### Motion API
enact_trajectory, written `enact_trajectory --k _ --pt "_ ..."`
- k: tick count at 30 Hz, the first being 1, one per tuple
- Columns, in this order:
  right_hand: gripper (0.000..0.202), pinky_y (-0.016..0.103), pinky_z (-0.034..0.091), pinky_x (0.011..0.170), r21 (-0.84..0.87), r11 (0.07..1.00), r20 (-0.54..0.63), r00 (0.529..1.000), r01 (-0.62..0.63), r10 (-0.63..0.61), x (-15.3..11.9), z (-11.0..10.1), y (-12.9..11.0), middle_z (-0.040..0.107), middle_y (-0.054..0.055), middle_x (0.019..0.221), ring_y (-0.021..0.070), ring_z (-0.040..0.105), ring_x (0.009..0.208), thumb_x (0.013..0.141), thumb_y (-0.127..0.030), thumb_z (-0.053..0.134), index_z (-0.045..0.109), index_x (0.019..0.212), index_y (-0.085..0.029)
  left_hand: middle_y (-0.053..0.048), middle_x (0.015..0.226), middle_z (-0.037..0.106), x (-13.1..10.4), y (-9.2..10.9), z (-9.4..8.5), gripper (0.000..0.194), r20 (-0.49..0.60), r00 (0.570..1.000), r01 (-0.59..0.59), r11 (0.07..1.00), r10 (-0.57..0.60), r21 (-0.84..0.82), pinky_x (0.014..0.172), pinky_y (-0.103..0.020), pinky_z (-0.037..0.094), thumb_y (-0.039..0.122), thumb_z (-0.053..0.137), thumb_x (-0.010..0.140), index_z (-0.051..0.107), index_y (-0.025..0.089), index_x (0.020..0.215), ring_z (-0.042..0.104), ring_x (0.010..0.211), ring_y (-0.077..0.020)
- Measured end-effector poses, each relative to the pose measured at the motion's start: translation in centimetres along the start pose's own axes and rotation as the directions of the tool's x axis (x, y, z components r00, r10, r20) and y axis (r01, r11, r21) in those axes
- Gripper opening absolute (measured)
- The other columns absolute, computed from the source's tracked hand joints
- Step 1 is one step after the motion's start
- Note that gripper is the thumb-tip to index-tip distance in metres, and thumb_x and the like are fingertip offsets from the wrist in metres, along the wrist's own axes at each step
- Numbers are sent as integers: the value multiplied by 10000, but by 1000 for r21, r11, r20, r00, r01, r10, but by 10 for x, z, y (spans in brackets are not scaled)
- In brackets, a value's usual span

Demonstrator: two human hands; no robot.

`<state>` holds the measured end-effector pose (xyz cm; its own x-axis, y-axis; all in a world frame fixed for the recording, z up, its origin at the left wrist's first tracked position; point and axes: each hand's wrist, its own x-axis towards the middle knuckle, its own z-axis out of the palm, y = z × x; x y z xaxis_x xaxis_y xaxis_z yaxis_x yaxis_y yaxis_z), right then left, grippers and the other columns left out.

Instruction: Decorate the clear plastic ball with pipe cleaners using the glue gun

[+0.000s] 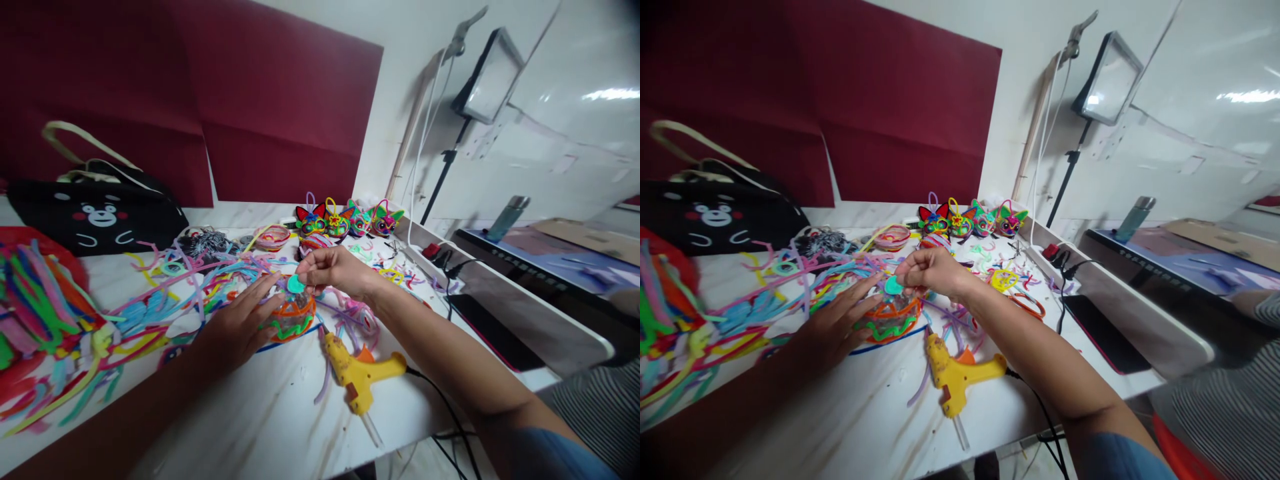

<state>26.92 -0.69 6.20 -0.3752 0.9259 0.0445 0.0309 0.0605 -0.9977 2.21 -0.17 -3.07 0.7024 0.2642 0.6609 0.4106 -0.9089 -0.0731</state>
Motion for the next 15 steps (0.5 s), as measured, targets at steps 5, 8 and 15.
enact_trajectory --k 5,8,15 --pt "165 179 498 495 1 1000 22 1000 -18 18 -1 5 0 666 -29 552 95 624 503 614 -137 775 671 743 -131 -193 1602 303 -1 1 -1 475 1 1000 1 1000 -1 1 1132 -496 395 199 462 989 362 199 1454 330 1466 -330" --pt "198 175 489 493 -8 1000 28 1000 -13 13 -1 7 1 662 -34 542 91 617 495 596 -152 799 670 745 -128 -211 1594 305 -2 1 -1 458 14 1000 4 1000 -4 1 1126 -506 396 212 451 999 362 188 1447 323 1467 -333" --pt "239 193 485 517 -44 998 20 999 44 -43 -2 11 5 632 -52 516 87 593 483 565 -191 837 643 693 -135 -207 1595 310 -2 0 2 468 -9 1000 -5 1000 5 -4 1117 -529 407 212 459 992 357 205 1449 331 1465 -339"
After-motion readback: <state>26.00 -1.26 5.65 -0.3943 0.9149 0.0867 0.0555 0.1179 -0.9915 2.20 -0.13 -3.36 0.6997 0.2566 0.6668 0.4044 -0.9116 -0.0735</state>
